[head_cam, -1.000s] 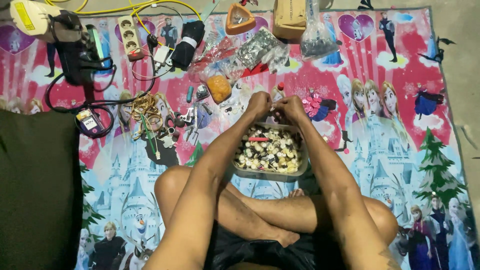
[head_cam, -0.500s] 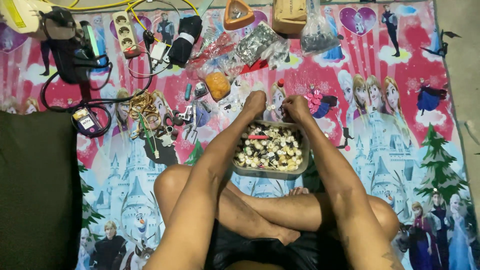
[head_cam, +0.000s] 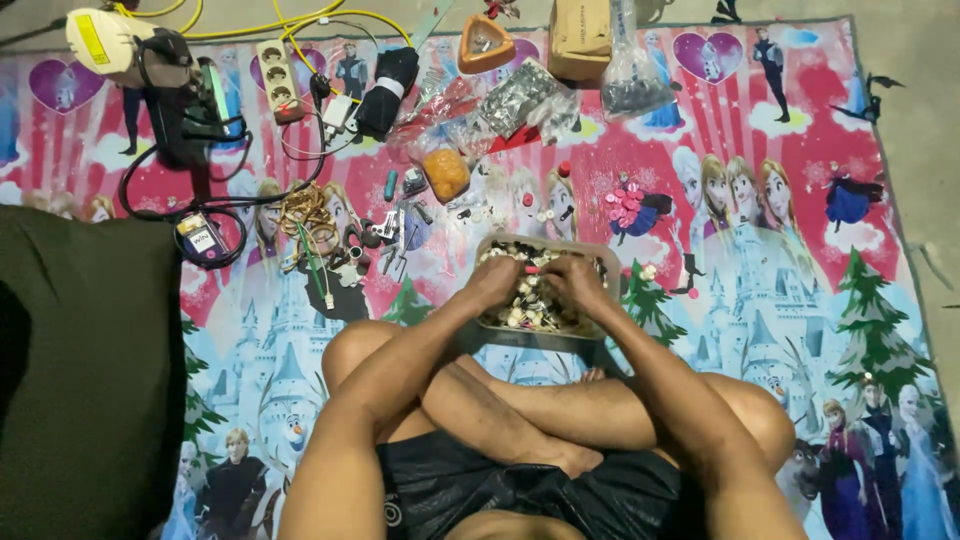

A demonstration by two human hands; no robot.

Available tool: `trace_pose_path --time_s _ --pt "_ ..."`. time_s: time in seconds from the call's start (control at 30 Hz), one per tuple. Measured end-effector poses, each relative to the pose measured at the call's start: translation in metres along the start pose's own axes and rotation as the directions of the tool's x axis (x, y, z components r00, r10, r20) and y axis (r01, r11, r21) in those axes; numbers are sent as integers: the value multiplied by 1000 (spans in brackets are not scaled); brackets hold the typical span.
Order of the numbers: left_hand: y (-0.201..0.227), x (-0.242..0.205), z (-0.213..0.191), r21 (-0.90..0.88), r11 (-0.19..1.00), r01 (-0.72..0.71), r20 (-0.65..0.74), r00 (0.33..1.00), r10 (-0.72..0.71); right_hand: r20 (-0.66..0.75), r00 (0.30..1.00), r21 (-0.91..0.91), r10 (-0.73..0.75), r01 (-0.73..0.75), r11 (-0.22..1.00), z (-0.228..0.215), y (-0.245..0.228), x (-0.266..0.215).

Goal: The person sorts small decorative components by picking them out of a container and placing them onto a bed, separating pink components from white components. The person uses both hands to manipulate the components, occasionally shifting the container.

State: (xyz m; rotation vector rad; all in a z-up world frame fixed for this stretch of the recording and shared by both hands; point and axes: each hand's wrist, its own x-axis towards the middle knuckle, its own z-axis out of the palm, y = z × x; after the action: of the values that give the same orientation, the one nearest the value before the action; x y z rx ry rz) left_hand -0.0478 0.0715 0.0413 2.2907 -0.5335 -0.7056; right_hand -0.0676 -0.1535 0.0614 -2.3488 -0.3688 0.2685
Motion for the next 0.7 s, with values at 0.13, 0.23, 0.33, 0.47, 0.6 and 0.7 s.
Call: trace_pose_path --time_s 0.13,0.23,0.33,0.47,0.6,0.7 --pt "50 -27 -29 -98 988 120 -12 992 -122 75 993 -45 89 -86 995 10 -17 10" --pt "33 -15 -16 -7 994 114 -33 993 -114 62 998 -198 0 12 980 17 -6 8" --pt "23 -3 -3 76 995 61 -54 997 -57 74 997 -221 0 16 975 16 -6 8" --pt "16 4 -1 91 995 -28 -70 997 35 70 998 -142 7 3 990 13 -8 8" --pt "-8 16 10 14 998 -69 -141 988 70 -29 998 197 60 -53 979 17 11 9" --pt "12 6 -12 -207 978 -22 -151 989 -10 111 924 736 366 -324 595 -8 -29 -2"
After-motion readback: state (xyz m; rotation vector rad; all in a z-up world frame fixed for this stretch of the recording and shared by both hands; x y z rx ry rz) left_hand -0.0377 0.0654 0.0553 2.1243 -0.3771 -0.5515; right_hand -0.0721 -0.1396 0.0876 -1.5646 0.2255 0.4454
